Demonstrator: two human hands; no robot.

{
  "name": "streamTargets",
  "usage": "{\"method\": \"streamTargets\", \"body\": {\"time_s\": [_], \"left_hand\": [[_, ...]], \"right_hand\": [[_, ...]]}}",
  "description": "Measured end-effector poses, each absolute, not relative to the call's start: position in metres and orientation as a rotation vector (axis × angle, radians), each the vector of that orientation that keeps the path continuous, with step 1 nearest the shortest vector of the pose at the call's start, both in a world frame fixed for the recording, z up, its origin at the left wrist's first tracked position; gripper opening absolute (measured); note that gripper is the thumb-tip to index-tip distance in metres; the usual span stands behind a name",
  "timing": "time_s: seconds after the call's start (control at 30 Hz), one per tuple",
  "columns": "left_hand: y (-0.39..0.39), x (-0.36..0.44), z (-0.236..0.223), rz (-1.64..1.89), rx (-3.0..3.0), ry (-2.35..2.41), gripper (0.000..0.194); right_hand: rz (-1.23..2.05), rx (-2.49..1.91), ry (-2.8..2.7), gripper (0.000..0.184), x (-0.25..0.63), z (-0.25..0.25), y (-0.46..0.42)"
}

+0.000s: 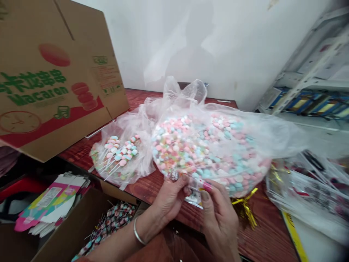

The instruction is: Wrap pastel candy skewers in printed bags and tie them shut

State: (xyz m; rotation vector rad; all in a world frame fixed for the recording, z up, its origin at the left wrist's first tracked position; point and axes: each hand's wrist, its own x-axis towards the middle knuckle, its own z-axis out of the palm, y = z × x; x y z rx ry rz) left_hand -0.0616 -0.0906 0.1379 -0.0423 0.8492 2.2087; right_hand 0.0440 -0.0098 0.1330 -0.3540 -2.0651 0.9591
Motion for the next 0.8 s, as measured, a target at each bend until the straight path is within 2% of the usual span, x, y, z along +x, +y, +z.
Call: {"method": "streamTargets", "body": {"time_s": [0.1,0.3,0.4,0.53,0.63,0.7,0.8], "left_hand": [[-0.107,-0.065,0.134,2.223,0.055,0.952,0.037],[-0.164,-0.096,0.124,2.394,0.032,1.141,0.035],[-0.211,-0.121,0.116,2.657,-0.241,1.083,0.036],[-0.275,-0.141,0.109,2.833,-0.415,1.102,0.036],[-0.305,-0.143,0.105,2.885,-0.44,1.153,0.032],[-0.315,-0.143,0.102,2.907,-0.457,1.174,0.03],[-0.32,-0.145,0.099,2.917,-0.51,1.184,0.029]], "right_hand": [[1.004,-0.37,-2.035,0.019,0.04,0.129,-0.021],[1.294,-0.332,-2.194,0.027,-0.001,0.136,-0.045],[1.344,-0.239,-2.19,0.029,-0.05,0.141,-0.066],[1.666,-0.104,-2.524,0.028,-0.141,0.137,-0.112],[1.655,-0.086,-2.641,0.029,-0.205,0.127,-0.151],[1.613,-0.121,-2.674,0.022,-0.236,0.12,-0.172],[1.604,-0.169,-2.692,0.032,-0.264,0.11,-0.19]]}}
